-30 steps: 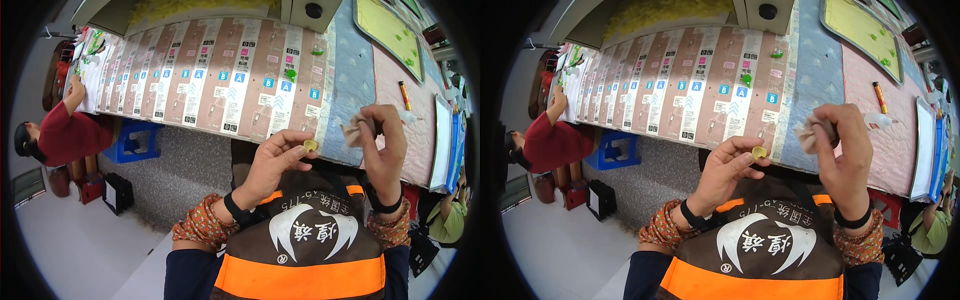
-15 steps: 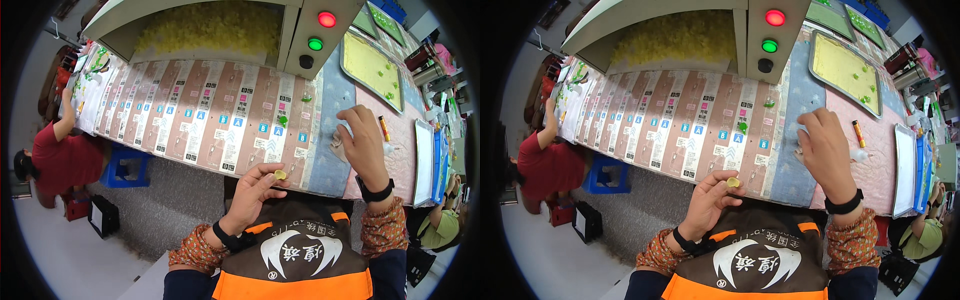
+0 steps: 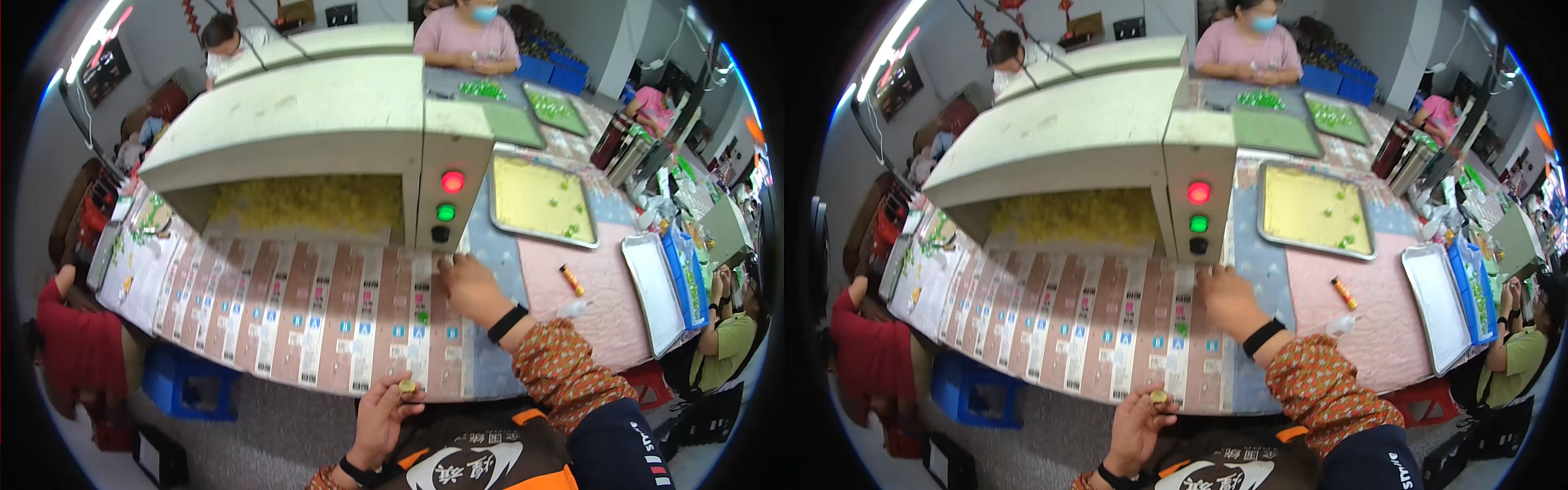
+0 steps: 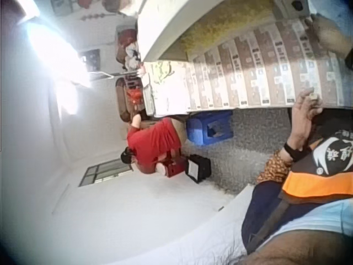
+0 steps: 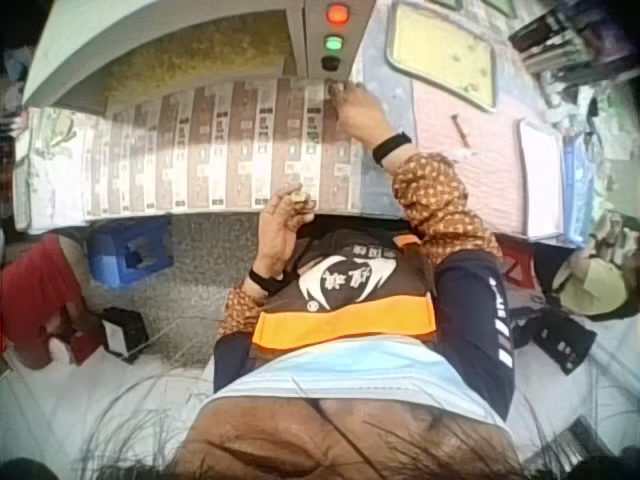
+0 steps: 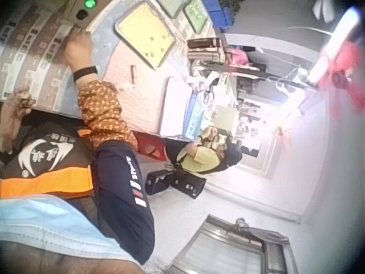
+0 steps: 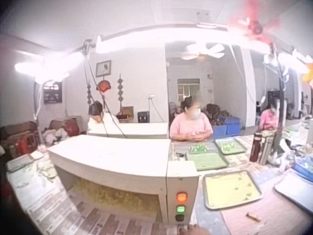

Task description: Applying adhesive and assembling small plastic components at a factory workbench.

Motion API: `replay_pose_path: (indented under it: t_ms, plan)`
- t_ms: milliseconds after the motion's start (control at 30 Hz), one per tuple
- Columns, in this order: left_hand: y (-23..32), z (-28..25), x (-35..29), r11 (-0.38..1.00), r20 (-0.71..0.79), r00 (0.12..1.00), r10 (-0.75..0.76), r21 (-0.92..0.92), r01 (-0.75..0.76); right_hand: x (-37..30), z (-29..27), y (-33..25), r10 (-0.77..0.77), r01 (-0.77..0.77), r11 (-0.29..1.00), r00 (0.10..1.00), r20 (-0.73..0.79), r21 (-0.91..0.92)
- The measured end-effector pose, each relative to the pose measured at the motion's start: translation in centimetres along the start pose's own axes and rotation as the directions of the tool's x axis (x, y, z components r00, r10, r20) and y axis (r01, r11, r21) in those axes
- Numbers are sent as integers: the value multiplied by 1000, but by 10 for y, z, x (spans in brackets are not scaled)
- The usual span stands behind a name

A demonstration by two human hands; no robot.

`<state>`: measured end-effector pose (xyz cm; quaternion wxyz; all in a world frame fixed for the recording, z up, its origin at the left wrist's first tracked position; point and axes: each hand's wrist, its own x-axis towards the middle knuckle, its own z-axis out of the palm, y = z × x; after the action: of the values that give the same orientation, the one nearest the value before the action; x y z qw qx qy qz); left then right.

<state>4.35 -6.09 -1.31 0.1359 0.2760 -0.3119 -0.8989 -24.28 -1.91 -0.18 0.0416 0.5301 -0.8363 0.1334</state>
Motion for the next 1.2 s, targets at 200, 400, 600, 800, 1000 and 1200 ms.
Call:
replay_pose_path:
  t_ms: [200,400,600,800,1000,1200]
  plan:
    - [-7,-4,8,999,47,999,-1,-38,3,-11,-21,-1,-8,10,999,999,46,-53]
    - [-4,5,15,999,72,997,-15,-42,18,-41,-46,-8,-89,77,990,992,93,122]
    - [-2,21,4,999,112,994,8,-38,-3,-107,-71,-16,-202,192,974,977,76,116]
    - [-12,41,-1,996,59,994,-93,7,93,-152,-59,-2,-137,129,971,990,28,202]
    - [-14,61,12,997,172,982,-72,43,65,-150,-57,1,82,-67,922,996,-25,381]
    - [-33,55,16,996,165,982,-90,33,86,-150,-40,3,195,-153,862,980,-38,483]
